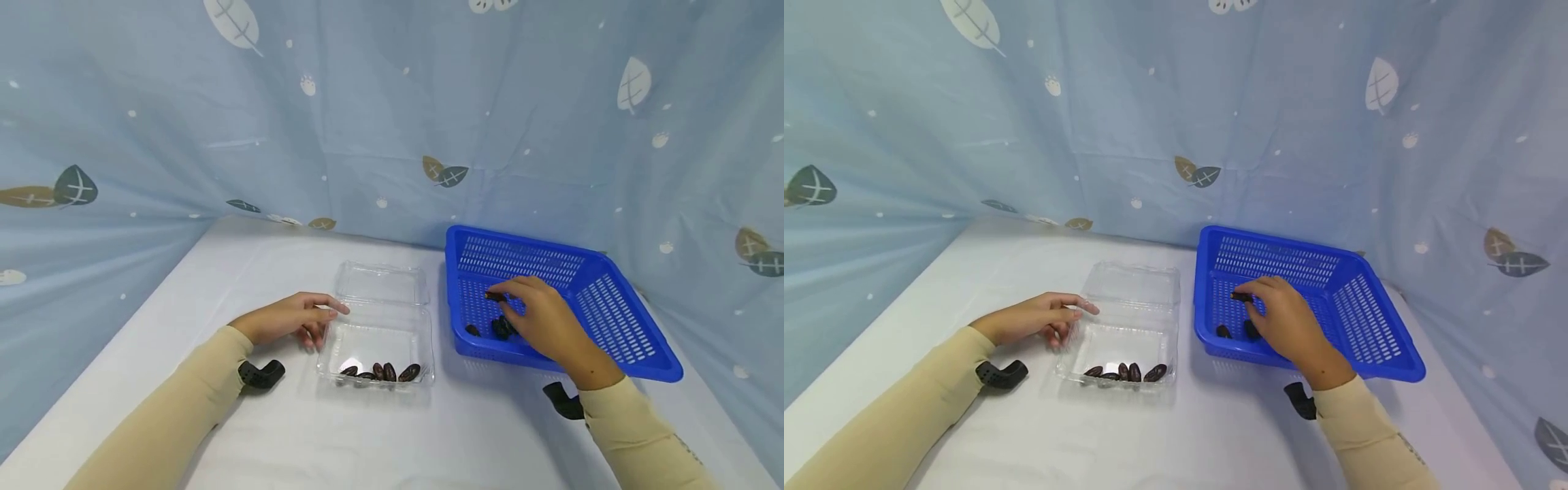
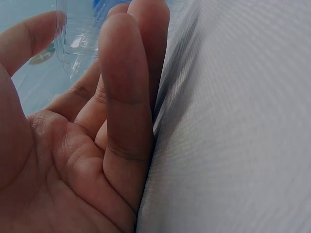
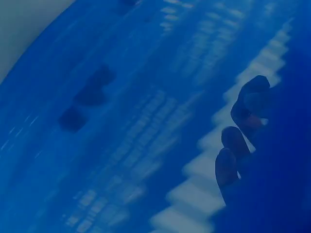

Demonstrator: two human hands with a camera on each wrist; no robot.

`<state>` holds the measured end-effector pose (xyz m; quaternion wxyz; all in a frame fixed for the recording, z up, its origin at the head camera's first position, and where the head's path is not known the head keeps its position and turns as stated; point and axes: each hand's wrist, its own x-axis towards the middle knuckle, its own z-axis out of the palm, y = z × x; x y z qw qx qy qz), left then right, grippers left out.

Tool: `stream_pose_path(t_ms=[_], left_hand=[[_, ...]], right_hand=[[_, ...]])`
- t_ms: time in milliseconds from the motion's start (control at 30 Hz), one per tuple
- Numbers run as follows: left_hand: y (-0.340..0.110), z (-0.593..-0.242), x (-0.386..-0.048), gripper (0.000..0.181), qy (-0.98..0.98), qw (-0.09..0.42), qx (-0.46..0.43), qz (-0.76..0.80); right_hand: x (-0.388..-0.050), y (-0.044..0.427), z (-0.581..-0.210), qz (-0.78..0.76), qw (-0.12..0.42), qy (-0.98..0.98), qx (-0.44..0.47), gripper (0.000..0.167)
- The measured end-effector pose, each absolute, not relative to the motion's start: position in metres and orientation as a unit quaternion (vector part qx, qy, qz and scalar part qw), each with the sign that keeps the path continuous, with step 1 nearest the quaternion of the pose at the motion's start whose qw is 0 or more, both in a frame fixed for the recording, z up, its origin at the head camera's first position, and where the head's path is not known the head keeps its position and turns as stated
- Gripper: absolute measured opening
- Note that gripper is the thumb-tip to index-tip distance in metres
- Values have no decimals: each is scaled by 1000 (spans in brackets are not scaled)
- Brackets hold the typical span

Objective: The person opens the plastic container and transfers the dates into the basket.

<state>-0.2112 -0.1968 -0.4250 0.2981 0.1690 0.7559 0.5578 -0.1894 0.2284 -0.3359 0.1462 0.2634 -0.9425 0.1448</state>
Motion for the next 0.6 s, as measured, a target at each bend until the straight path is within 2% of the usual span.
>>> stream_pose_path(t_ms=[233, 600], left_hand=[[-197, -427, -212, 45, 757, 294, 166, 560], [-197, -428, -212, 44, 756, 295, 166, 560]], right_hand=[[-207, 254, -348, 149, 76, -961, 220, 24], [-225, 254, -361, 138, -6, -980, 147, 20]])
